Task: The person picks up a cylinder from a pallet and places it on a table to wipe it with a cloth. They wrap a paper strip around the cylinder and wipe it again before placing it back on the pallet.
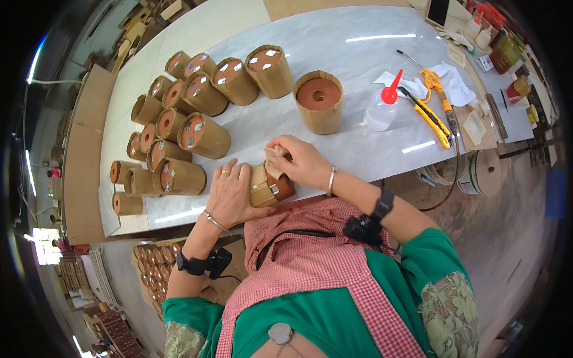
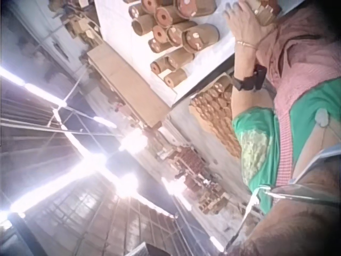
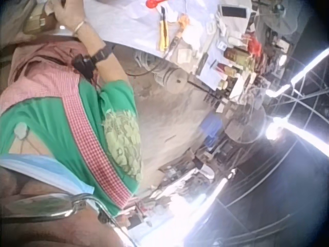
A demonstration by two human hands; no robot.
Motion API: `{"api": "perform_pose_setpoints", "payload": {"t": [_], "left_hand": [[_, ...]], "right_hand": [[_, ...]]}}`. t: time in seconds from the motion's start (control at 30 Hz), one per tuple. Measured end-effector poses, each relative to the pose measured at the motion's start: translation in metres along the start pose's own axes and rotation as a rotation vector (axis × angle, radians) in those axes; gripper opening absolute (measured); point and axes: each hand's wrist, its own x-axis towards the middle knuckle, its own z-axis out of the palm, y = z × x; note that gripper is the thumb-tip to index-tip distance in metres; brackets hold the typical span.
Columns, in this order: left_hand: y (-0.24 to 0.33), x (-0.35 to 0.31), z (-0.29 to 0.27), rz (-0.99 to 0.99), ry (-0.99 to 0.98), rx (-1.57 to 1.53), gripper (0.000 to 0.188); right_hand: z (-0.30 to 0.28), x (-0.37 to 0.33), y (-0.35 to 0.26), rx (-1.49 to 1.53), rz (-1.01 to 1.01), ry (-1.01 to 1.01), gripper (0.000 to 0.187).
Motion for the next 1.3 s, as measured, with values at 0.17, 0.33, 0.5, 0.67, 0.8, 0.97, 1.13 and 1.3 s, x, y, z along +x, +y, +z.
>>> {"api": "perform_pose_setpoints", "payload": {"t": [0.17, 0.33, 0.5, 0.67, 0.8, 0.97, 1.13, 1.3], "left_hand": [[0.002, -0.001, 0.006, -0.116, -0.122, -0.247, 0.07], [0.014, 0.005, 0.001, -0.039, -0.159, -0.214, 0.083], [0.017, 0.001, -0.002, -0.097, -0.125, -0.193, 0.083], [0.015, 0.006, -0.008, -0.026, -0.162, -0.223, 0.08], [0.033, 0.024, -0.007, 0.103, -0.06, -0.247, 0.078], [0.07, 0.052, -0.021, 0.414, -0.032, -0.198, 0.065], [0.112, 0.068, -0.037, 0.667, 0.386, -0.238, 0.062], [0.138, 0.076, -0.043, 0.563, 0.296, -0.511, 0.064]], "right_hand": [[0.002, -0.016, -0.019, -0.081, -0.322, 0.06, 0.023], [0.006, -0.013, -0.024, -0.046, -0.435, 0.008, 0.03], [0.018, -0.002, -0.017, -0.494, -0.385, 0.154, 0.033], [0.025, -0.015, -0.003, -0.634, -0.28, -0.157, 0.027], [0.004, -0.039, -0.003, -0.721, -0.439, 0.277, 0.029], [-0.06, -0.064, -0.019, -0.505, 0.237, 0.069, 0.035], [-0.109, -0.1, -0.037, -0.124, 0.208, 0.099, 0.031], [-0.109, -0.12, -0.054, 1.045, 0.498, 0.396, 0.022]]}}
